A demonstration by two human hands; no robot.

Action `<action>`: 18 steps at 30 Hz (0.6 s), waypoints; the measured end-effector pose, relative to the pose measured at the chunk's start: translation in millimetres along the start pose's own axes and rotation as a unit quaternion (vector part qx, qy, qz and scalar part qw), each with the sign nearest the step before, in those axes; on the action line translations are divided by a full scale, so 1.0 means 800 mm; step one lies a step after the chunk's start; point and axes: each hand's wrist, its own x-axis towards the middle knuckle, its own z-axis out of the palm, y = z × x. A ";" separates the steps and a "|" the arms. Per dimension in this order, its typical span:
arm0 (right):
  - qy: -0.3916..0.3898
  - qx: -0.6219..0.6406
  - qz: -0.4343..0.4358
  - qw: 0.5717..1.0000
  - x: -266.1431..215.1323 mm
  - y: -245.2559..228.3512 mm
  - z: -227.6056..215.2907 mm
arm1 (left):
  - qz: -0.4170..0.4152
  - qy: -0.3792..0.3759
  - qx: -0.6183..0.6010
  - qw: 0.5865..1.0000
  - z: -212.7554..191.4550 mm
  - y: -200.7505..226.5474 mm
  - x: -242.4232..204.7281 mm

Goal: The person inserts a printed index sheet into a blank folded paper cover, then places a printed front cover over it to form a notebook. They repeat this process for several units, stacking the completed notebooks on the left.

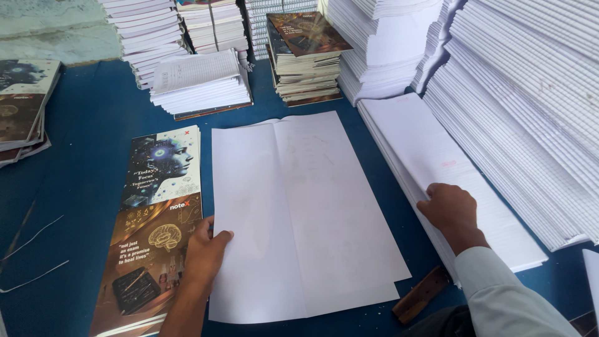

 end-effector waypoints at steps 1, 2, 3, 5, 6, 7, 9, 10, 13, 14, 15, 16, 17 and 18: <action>-0.006 -0.002 -0.001 1.000 -0.004 -0.005 -0.003 | 0.003 0.000 0.001 1.000 -0.001 0.001 0.000; -0.013 -0.004 -0.003 1.000 -0.008 -0.011 -0.005 | 0.007 0.001 0.001 1.000 -0.001 0.001 0.001; -0.023 -0.003 -0.005 1.000 -0.013 -0.017 -0.007 | 0.010 0.000 0.003 1.000 0.000 0.002 0.000; -0.043 -0.001 -0.009 0.999 -0.021 -0.027 -0.010 | 0.002 0.001 0.003 1.000 -0.001 0.002 -0.002; -0.051 0.003 -0.005 0.999 -0.023 -0.032 -0.010 | -0.002 0.001 0.003 1.000 0.000 0.002 -0.003; -0.060 0.008 0.000 0.998 -0.025 -0.036 -0.009 | -0.008 0.002 0.012 1.000 0.000 0.002 -0.004; -0.066 0.043 0.010 0.997 -0.027 -0.035 -0.007 | -0.021 0.006 0.031 0.999 0.000 0.002 -0.002; -0.063 0.073 0.016 0.995 -0.028 -0.033 -0.005 | -0.015 0.003 0.029 0.999 0.000 0.002 -0.001; -0.036 0.082 0.019 0.996 -0.020 -0.024 0.003 | -0.011 -0.004 0.021 1.000 0.000 -0.001 -0.002; -0.023 0.072 0.018 0.997 -0.016 -0.020 0.006 | -0.015 -0.007 0.019 1.000 0.000 0.000 -0.002; -0.029 0.090 0.034 0.995 -0.012 -0.015 0.008 | -0.018 -0.010 0.017 1.000 -0.001 0.001 -0.003; -0.034 0.109 0.050 0.992 -0.008 -0.010 0.011 | -0.018 -0.007 0.021 1.000 0.000 0.002 -0.004; -0.040 0.128 0.065 0.989 -0.004 -0.004 0.015 | -0.017 -0.005 0.026 1.000 -0.001 0.004 -0.005; -0.043 0.137 0.086 0.986 0.000 0.003 0.019 | -0.017 -0.002 0.030 0.999 -0.001 0.005 -0.007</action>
